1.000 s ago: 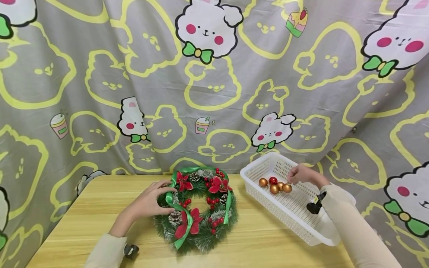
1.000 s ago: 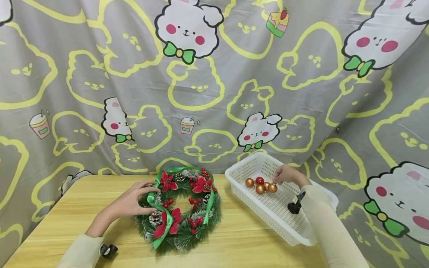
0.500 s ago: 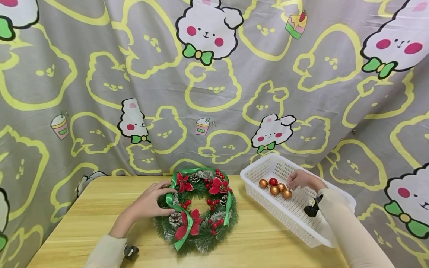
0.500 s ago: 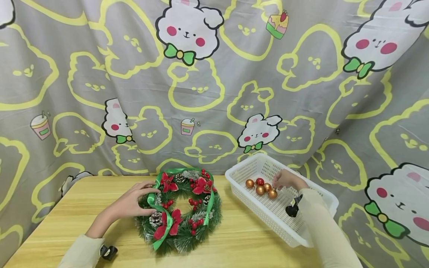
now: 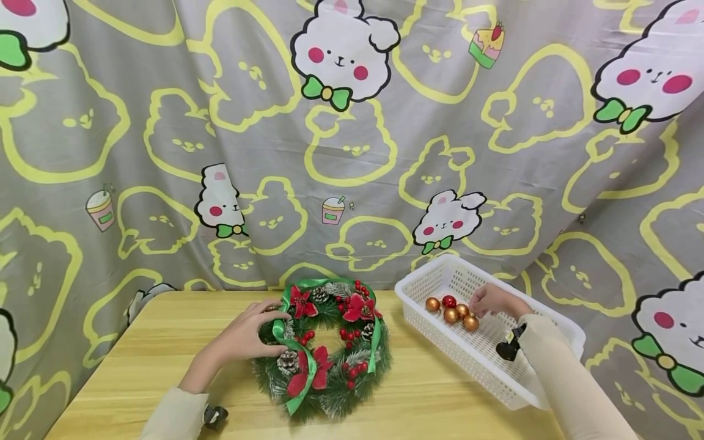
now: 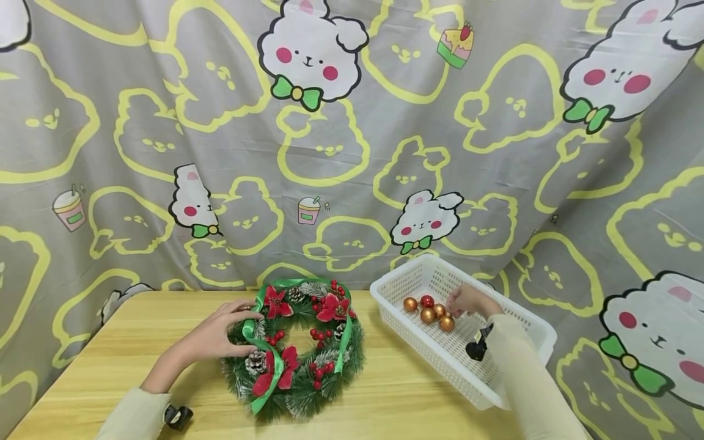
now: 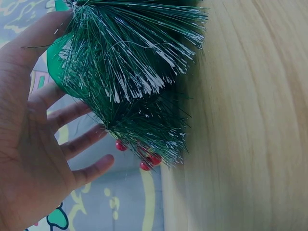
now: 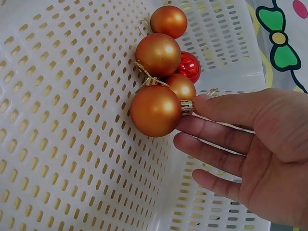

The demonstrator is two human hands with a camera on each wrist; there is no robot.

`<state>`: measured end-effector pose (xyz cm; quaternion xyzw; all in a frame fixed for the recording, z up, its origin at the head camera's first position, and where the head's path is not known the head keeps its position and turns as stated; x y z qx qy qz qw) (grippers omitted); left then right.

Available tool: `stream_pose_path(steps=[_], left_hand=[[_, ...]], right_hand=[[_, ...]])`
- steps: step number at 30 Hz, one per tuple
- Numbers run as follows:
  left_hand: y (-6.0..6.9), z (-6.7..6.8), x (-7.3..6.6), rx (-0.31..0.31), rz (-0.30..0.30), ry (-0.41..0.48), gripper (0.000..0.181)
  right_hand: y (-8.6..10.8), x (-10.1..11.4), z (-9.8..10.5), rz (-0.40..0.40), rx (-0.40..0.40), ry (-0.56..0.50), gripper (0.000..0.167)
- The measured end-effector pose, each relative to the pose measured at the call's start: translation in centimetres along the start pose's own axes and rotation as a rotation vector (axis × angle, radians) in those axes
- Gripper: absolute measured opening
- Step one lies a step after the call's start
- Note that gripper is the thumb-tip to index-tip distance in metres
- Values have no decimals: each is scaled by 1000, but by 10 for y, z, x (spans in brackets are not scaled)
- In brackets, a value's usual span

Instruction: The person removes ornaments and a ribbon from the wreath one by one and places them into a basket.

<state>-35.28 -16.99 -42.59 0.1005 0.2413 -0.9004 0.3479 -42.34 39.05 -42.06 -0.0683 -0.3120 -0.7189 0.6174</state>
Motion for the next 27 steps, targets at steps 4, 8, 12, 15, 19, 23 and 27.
stream_pose_path(steps=[4,8,12,15,19,23,27], left_hand=[[0,1,-1,3,6,3,64],[1,0,-1,10,16,3,64],[1,-1,0,10,7,-6,64],[1,-2,0,2,-6,-11,63],[0,-2,0,-8,-12,-11,62],[0,-2,1,-6,0,-10,61],[-1,-2,2,-6,3,-6,61]], right_hand=[[0,0,-1,-4,3,-14,14],[-1,0,-2,-1,9,-24,15],[0,0,-4,0,15,-29,15],[0,-2,-4,-17,12,-30,15],[0,-3,-3,-22,10,-12,16],[1,-4,-3,-24,16,-16,17],[2,-4,-4,-25,26,-24,17]])
Point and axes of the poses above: each hand's wrist, its own y-axis away from the middle knuckle, its own z-axis out of the back of the hand, x = y × z, the point moved 7 cm from there along -y, towards the middle knuckle, and after that the axes turned 13 degrees about -z, right-handed, at the moved point
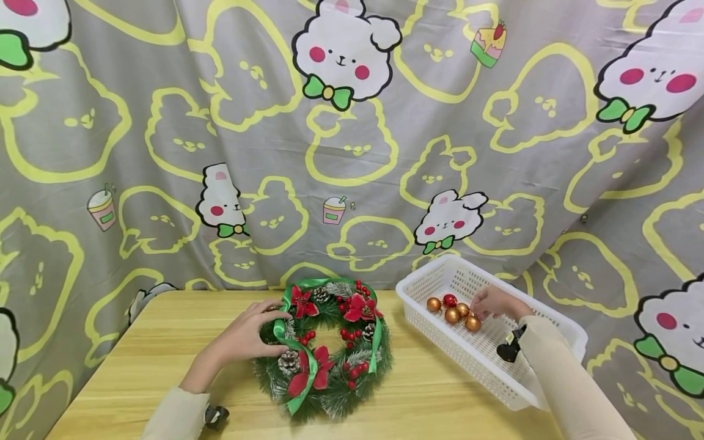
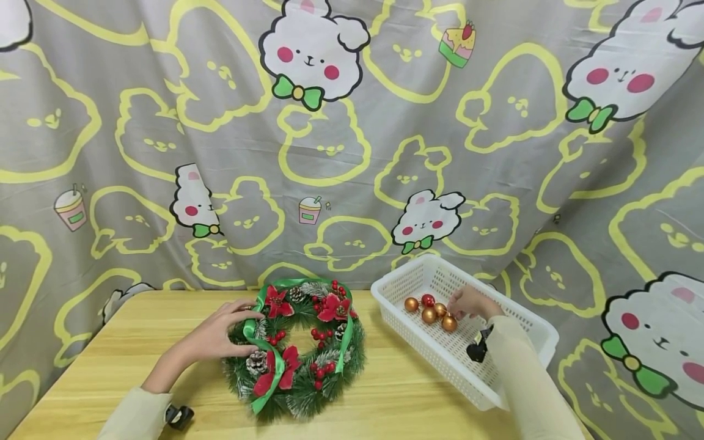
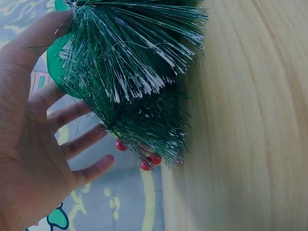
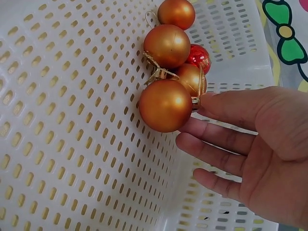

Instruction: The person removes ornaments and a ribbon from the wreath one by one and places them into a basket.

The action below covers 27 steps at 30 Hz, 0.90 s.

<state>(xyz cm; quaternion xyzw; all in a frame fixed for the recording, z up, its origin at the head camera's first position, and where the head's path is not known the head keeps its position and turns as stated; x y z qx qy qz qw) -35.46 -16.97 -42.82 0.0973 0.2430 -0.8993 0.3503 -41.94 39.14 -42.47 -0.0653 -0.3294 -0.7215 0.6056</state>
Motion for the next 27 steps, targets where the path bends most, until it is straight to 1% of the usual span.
stream_pose_path(steps=[8,11,16,18,27], left_hand=[[2,-3,2,13,12,2,62],[2,-3,2,12,11,-1,62],[0,-2,1,6,1,-7,61],[0,-2,1,6,-1,-7,60],[1,-1,0,8,-2,-6,61]], right_hand=[[2,0,-1,-8,6,5,19],[1,0,0,-23,-2,5,18],[0,1,1,-20,-7,17,19],[0,2,2,-9,-3,23,20],[-6,2,9,-20,7,34,21]])
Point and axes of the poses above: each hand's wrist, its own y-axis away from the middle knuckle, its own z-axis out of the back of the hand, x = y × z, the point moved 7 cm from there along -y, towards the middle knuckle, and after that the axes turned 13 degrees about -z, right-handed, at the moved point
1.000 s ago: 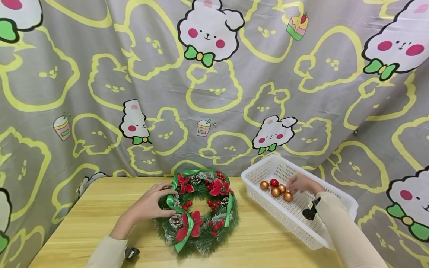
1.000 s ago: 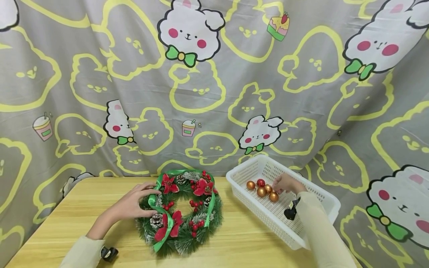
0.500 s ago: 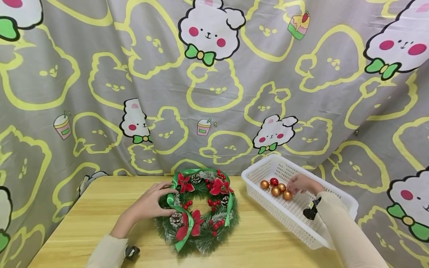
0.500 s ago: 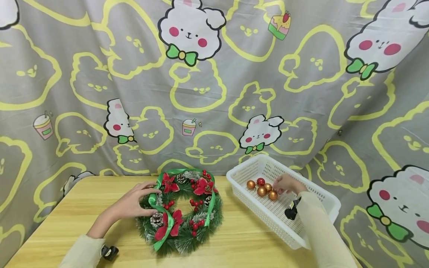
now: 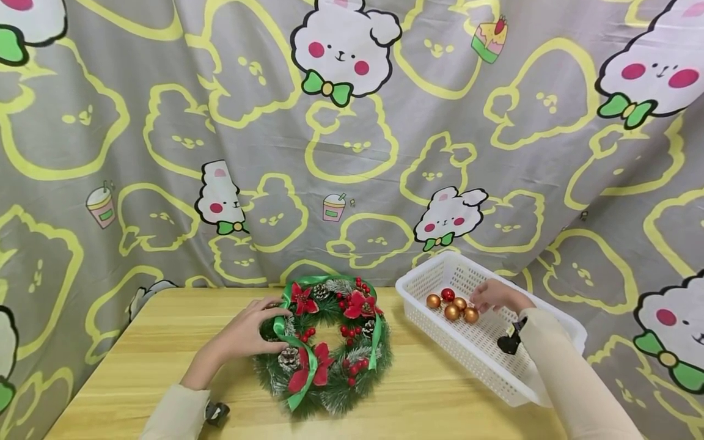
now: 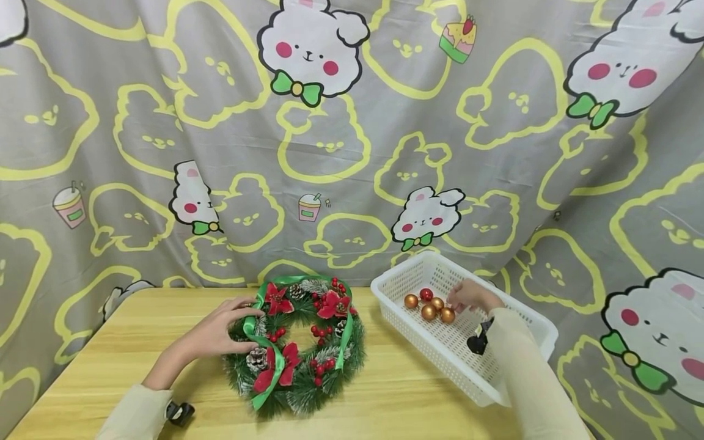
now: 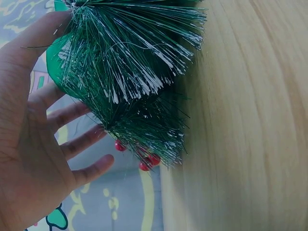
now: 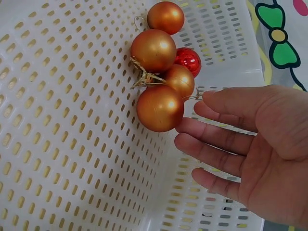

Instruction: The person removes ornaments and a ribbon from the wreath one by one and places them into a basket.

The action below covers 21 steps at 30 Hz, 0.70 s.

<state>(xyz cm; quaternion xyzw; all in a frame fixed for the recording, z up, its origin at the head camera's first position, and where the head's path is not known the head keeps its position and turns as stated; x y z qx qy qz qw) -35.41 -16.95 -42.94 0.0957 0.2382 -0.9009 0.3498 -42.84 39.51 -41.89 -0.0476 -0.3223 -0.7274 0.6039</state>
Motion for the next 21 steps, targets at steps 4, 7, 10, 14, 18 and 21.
stream_pose_path(steps=[4,7,10,14,18,21], left_hand=[[0,0,0,0,0,6,61],[0,-1,1,3,-3,1,62],[0,-1,1,-1,-8,3,62],[0,-1,1,-10,-21,-7,61],[0,-1,2,-15,-29,-18,60],[0,-1,2,-11,-24,-15,60]], right_hand=[[1,2,3,-11,11,-5,23],[4,4,4,-8,16,-5,25],[5,7,6,-6,11,-3,25],[7,9,8,6,4,11,25],[9,13,10,11,8,13,24],[12,18,12,31,6,5,24]])
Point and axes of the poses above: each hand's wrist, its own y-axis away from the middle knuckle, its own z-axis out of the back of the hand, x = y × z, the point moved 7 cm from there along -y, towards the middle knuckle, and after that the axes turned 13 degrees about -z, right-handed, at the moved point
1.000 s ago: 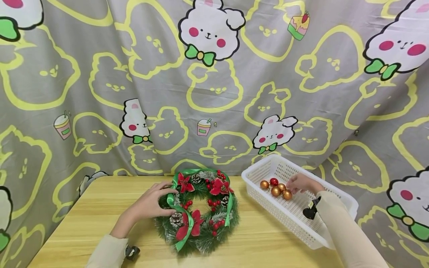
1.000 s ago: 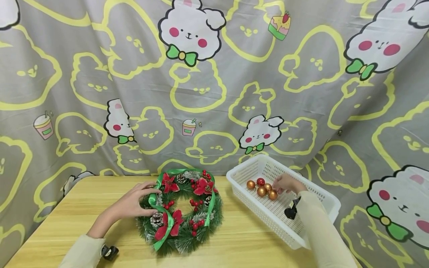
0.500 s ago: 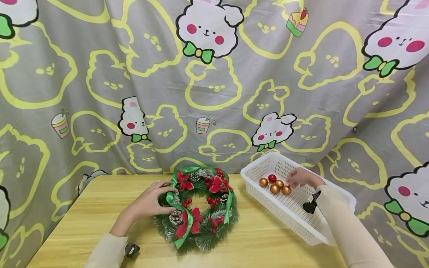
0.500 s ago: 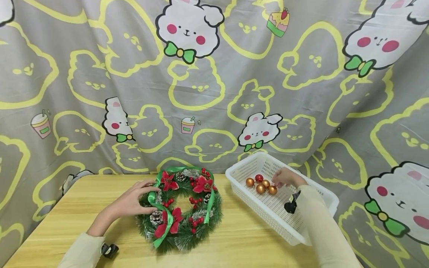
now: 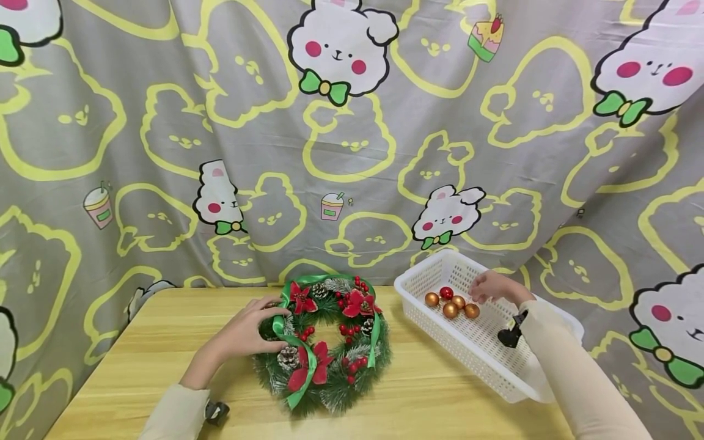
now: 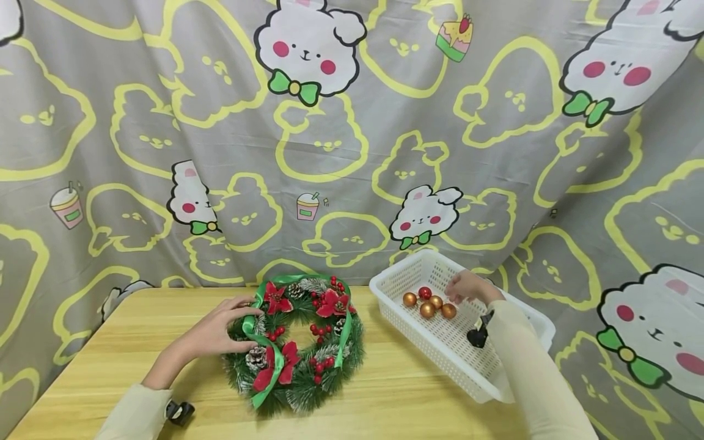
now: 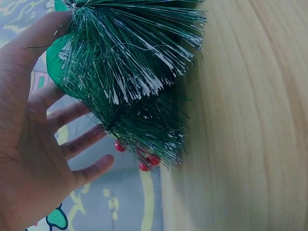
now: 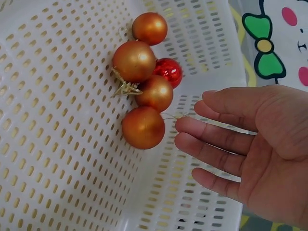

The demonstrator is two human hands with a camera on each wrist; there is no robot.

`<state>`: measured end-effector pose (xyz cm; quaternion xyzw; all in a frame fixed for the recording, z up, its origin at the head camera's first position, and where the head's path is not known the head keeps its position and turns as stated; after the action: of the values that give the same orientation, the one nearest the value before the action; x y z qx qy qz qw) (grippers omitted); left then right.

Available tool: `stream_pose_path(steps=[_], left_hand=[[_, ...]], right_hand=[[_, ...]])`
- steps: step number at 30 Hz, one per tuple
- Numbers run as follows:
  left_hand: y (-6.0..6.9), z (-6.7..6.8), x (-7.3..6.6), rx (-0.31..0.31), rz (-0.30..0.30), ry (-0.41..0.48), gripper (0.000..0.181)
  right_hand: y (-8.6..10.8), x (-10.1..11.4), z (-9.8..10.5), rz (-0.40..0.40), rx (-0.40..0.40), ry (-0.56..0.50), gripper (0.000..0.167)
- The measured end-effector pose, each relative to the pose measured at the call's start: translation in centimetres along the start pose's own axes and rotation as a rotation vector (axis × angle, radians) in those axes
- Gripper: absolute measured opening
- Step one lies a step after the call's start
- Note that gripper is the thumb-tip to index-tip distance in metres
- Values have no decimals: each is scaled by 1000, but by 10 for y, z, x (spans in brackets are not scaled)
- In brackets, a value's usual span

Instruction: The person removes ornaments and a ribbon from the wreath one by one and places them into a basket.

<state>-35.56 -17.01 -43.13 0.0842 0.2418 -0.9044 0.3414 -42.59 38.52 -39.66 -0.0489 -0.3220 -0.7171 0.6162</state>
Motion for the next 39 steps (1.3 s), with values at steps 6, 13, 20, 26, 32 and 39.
stream_pose_path(steps=[6,13,20,26,32,39], left_hand=[[1,-1,1,19,19,14,61],[2,0,1,19,26,11,61],[2,0,0,17,27,14,61],[1,-1,-1,13,27,22,60],[1,1,-3,2,18,26,60],[0,0,-1,13,25,19,60]], right_hand=[[6,21,7,86,-22,-37,22],[15,60,20,216,-65,-94,29],[22,105,23,284,-120,-121,30],[24,142,16,380,-124,-131,26],[22,173,5,422,-89,-166,24],[18,212,-19,475,-45,-173,25]])
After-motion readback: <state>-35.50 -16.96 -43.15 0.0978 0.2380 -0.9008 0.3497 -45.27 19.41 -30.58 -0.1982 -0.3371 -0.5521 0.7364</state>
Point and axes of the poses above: each hand's wrist, its own y-axis away from the middle knuckle, its own z-axis out of the back of the hand, x = y × z, the point moved 7 cm from there along -y, towards the middle knuckle, and after that the axes turned 13 degrees about -z, right-handed, at the moved point
